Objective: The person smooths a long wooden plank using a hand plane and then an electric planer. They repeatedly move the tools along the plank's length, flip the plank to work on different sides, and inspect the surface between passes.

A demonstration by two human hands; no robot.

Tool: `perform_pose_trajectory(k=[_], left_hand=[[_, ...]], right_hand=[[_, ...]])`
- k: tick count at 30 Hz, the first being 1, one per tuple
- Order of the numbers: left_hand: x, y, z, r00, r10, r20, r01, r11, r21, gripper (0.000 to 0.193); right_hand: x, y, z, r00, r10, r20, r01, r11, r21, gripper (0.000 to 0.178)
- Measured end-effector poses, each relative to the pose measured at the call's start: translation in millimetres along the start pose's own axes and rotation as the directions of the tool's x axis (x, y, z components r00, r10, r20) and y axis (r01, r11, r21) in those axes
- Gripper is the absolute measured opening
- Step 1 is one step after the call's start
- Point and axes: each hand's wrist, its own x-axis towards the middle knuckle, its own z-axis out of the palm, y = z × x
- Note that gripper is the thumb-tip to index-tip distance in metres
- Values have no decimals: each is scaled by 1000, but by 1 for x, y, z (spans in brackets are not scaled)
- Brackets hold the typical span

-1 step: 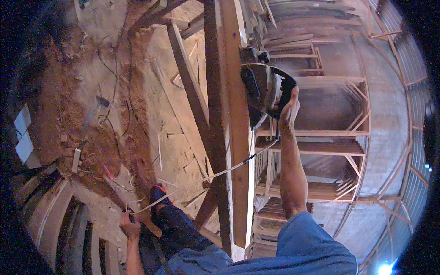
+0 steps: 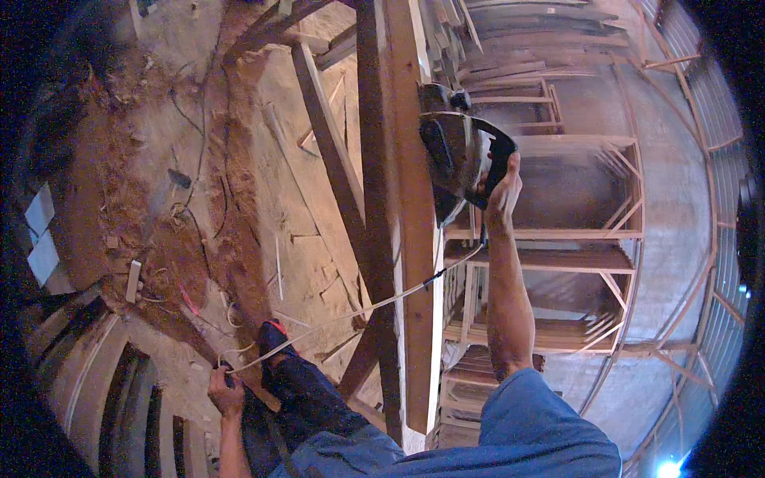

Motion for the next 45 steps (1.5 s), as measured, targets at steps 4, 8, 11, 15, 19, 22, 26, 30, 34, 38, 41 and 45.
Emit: perform_pose_trajectory(k=[4, 8, 11, 15, 19, 22, 26, 30, 34, 38, 41, 45], left_hand=[[48, 19, -10, 996, 3, -86, -4, 1000, -16, 25], [112, 36, -8, 989, -68, -132, 67, 998, -13, 28], [138, 47, -1, 986, -120, -116, 116, 992, -48, 27], [171, 61, 11, 977, -182, -113, 173, 981, -86, 25], [188, 76, 20, 962, -270, -49, 267, 962, -57, 26], [200, 87, 25, 967, -218, -134, 212, 976, -56, 27], [219, 104, 22, 966, -248, -77, 242, 968, -71, 31], [240, 124, 19, 969, -219, -113, 206, 972, -111, 35], [260, 138, 25, 944, -273, -186, 251, 959, -135, 38], [280, 143, 25, 959, -228, -171, 213, 972, -99, 40], [293, 148, 21, 967, -215, -137, 208, 976, -59, 40], [312, 166, 14, 976, -168, -138, 169, 986, -5, 38]], right_hand=[[31, -15, 22, 976, 204, -76, -202, 979, 32, 66], [78, -32, 55, 988, 130, -82, -136, 988, -69, 62], [101, -37, 73, 988, 140, -71, -139, 990, 10, 60], [138, -41, 100, 997, 50, -53, -47, 997, 56, 60], [167, -48, 117, 993, 115, -27, -114, 993, 25, 60], [196, -52, 132, 993, 116, 8, -116, 992, 50, 60], [234, -56, 149, 985, 169, 41, -172, 982, 81, 59], [264, -62, 170, 995, 97, 25, -99, 992, 74, 56], [287, -67, 188, 999, 47, 27, -48, 999, 25, 56], [323, -63, 204, 999, 28, 23, -29, 999, 27, 57], [357, -59, 224, 999, -49, 7, 48, 997, 56, 60], [382, -69, 241, 1000, 23, 2, -23, 1000, -16, 67]])
